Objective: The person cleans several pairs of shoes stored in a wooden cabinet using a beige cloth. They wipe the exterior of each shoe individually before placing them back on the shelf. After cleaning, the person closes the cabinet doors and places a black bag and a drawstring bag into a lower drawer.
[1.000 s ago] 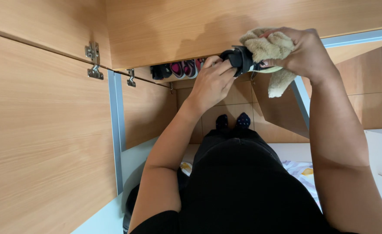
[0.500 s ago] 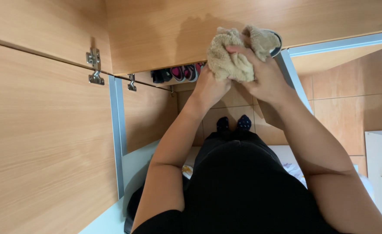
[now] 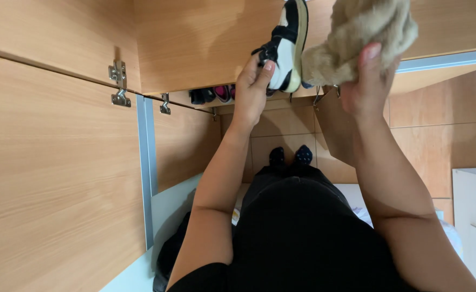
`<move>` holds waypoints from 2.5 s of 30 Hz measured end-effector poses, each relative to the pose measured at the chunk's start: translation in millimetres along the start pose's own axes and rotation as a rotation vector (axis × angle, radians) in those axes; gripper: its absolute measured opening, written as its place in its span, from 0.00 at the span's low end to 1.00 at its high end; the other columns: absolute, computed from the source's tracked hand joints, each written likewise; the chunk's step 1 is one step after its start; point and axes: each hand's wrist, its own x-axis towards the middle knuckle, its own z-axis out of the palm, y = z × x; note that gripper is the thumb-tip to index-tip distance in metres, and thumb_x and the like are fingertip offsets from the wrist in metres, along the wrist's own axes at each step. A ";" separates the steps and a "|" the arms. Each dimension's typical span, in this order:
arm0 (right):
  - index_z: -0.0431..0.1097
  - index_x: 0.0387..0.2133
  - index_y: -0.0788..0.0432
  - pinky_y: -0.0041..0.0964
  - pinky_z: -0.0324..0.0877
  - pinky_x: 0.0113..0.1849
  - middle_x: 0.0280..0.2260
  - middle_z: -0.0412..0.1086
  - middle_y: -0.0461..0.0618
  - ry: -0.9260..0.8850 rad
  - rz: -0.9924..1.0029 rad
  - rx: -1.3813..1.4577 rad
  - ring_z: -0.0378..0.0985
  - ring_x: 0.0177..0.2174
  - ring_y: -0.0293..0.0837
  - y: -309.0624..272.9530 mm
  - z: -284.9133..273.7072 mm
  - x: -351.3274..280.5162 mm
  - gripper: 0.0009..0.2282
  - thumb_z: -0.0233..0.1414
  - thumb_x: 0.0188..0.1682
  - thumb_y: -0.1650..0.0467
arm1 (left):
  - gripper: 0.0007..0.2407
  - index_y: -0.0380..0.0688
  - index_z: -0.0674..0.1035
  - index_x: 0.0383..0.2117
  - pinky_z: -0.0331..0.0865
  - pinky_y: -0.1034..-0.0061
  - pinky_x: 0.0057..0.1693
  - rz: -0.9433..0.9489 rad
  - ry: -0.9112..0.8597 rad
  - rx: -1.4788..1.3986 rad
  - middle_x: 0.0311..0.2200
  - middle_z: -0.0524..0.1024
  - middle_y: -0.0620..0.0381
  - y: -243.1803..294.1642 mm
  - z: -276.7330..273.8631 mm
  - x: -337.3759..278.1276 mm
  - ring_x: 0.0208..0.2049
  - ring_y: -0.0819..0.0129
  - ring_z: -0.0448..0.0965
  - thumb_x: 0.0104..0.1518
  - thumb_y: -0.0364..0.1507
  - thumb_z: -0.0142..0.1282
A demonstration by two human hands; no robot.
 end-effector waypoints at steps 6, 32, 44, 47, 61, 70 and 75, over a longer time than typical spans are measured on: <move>0.62 0.64 0.57 0.48 0.67 0.52 0.55 0.61 0.62 -0.204 -0.037 -1.043 0.67 0.55 0.60 24.9 44.9 -15.4 0.25 0.55 0.54 0.63 | 0.38 0.35 0.62 0.68 0.62 0.63 0.71 -0.037 -0.296 -0.689 0.63 0.69 0.44 9.1 5.5 -0.1 0.65 0.56 0.68 0.62 0.58 0.39; 0.68 0.47 0.61 0.43 0.77 0.42 0.41 0.74 0.52 0.649 0.826 0.371 0.79 0.40 0.47 210.0 -52.5 -157.4 0.14 0.57 0.48 0.75 | 0.14 0.34 0.70 0.50 0.75 0.61 0.44 -0.071 0.018 0.218 0.38 0.82 0.38 -181.0 72.8 -96.5 0.40 0.47 0.83 0.61 0.23 0.57; 0.70 0.49 0.62 0.41 0.76 0.43 0.46 0.75 0.61 0.208 0.663 -0.578 0.79 0.43 0.50 261.1 -119.8 -129.4 0.20 0.60 0.41 0.77 | 0.19 0.35 0.74 0.45 0.74 0.51 0.41 -0.044 -0.021 0.742 0.30 0.80 0.37 -296.8 102.6 5.8 0.34 0.40 0.81 0.43 0.20 0.62; 0.73 0.49 0.60 0.51 0.69 0.48 0.63 0.56 0.68 -0.209 0.272 -1.078 0.68 0.54 0.66 284.6 -127.1 -103.7 0.26 0.69 0.33 0.76 | 0.18 0.37 0.76 0.45 0.74 0.52 0.44 -0.002 0.138 0.804 0.32 0.80 0.38 -298.2 95.9 11.3 0.37 0.41 0.80 0.45 0.19 0.61; 0.74 0.45 0.65 0.54 0.71 0.54 0.50 0.73 0.70 -0.382 0.507 -1.418 0.77 0.50 0.64 503.3 -158.3 -37.8 0.09 0.52 0.54 0.75 | 0.13 0.43 0.83 0.43 0.61 0.55 0.57 0.204 0.326 0.781 0.32 0.82 0.49 -336.0 56.2 8.0 0.49 0.50 0.71 0.50 0.22 0.63; 0.71 0.52 0.65 0.47 0.50 0.67 0.55 0.69 0.67 -0.109 0.526 -1.656 0.66 0.59 0.56 435.8 -203.2 -40.2 0.19 0.56 0.47 0.72 | 0.10 0.40 0.83 0.41 0.71 0.61 0.59 0.254 0.274 0.684 0.36 0.82 0.46 -369.2 110.6 83.4 0.45 0.53 0.79 0.54 0.21 0.59; 0.64 0.59 0.62 0.54 0.51 0.61 0.63 0.57 0.70 -0.123 0.388 -1.585 0.55 0.62 0.66 386.8 -165.8 -41.1 0.27 0.60 0.43 0.70 | 0.09 0.41 0.83 0.40 0.74 0.61 0.55 0.091 0.048 0.781 0.39 0.82 0.45 -375.8 165.4 103.6 0.45 0.51 0.80 0.54 0.22 0.56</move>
